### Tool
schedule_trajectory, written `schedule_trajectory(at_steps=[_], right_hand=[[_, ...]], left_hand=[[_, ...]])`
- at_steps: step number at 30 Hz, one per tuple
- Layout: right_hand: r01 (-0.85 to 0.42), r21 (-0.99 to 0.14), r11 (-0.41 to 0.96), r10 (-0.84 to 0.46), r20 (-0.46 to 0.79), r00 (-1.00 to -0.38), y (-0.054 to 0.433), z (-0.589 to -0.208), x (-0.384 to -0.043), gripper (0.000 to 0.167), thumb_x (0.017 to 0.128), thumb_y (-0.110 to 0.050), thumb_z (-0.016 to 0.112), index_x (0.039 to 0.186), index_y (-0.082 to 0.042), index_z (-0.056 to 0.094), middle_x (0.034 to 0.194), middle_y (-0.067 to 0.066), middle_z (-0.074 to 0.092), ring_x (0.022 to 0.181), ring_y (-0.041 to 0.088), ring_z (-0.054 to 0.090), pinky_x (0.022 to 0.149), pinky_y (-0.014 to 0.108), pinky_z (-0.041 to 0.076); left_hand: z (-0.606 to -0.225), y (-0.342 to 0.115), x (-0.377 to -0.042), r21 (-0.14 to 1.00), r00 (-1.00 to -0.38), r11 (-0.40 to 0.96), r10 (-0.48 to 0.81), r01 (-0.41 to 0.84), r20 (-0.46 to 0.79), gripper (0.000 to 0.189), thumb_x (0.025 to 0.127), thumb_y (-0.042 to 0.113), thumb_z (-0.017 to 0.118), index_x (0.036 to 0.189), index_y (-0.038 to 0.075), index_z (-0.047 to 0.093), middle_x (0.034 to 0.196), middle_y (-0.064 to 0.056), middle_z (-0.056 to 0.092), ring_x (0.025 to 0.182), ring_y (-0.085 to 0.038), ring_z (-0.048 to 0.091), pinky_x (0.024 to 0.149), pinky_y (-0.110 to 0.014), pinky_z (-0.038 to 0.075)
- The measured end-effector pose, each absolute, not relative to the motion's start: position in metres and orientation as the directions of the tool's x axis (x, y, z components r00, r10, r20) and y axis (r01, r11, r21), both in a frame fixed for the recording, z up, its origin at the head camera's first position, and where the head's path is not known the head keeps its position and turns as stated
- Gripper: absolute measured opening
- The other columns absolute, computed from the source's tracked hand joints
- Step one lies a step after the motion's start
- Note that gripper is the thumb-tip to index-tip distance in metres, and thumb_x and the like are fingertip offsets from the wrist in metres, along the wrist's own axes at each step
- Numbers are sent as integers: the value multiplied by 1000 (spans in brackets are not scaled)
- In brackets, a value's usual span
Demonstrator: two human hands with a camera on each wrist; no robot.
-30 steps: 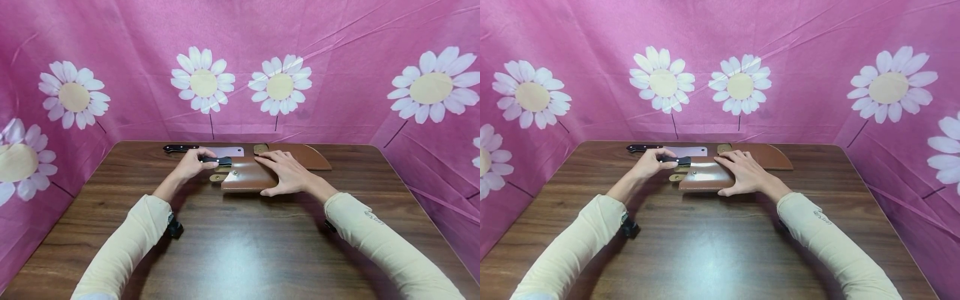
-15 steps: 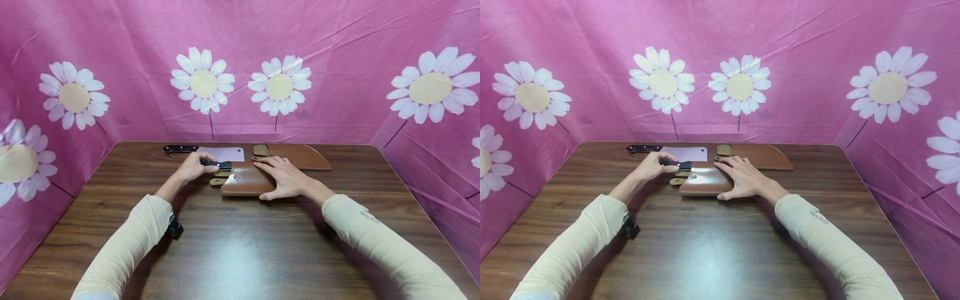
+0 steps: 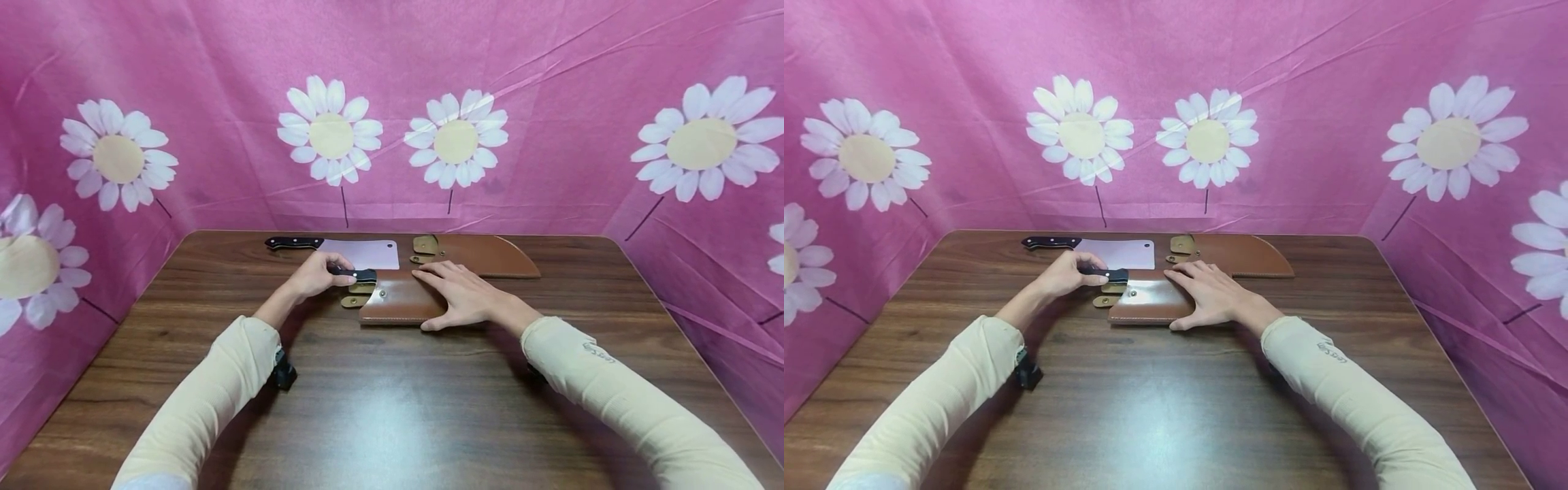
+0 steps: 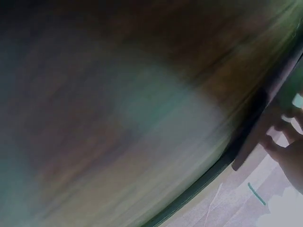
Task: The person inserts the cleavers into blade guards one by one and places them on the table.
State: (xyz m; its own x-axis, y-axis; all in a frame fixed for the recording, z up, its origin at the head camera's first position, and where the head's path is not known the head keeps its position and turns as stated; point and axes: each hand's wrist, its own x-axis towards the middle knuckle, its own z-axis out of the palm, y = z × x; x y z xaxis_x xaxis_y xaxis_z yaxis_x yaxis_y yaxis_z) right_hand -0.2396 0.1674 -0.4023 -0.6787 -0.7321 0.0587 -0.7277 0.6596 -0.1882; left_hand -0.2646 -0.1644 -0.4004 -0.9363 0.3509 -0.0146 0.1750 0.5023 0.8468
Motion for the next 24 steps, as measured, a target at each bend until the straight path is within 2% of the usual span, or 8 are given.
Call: schedule_trajectory(at_steps=[11, 18, 24], right_hand=[[-715, -177, 677, -729, -25, -684, 162, -398, -235, 111, 74, -71, 75, 157, -9, 36, 158, 17, 36, 143, 36, 34, 116, 55, 27], [-721, -152, 676, -736, -80, -673, 164, -392, -234, 111, 75, -73, 74, 158, -10, 35, 159, 16, 35, 142, 36, 36, 109, 57, 37], [-726, -148, 672, -740, -90, -667, 164, -391, -234, 111, 75, -73, 73, 158, -10, 35, 159, 17, 35, 143, 36, 35, 109, 56, 38]], left_hand=[[-403, -166, -266, 841, -920, 507, 391, 186, -32, 21, 85, 4, 80, 102, -6, 72, 91, -11, 71, 86, -19, 57, 80, -29, 44], [-400, -166, -264, 846, -906, 501, 419, 183, -52, 20, 84, 1, 80, 99, -7, 71, 84, -9, 70, 77, -17, 57, 71, -27, 45], [-398, -165, -263, 838, -904, 513, 423, 186, -58, 19, 84, 2, 80, 99, -6, 71, 83, -6, 69, 77, -15, 56, 72, -27, 45]])
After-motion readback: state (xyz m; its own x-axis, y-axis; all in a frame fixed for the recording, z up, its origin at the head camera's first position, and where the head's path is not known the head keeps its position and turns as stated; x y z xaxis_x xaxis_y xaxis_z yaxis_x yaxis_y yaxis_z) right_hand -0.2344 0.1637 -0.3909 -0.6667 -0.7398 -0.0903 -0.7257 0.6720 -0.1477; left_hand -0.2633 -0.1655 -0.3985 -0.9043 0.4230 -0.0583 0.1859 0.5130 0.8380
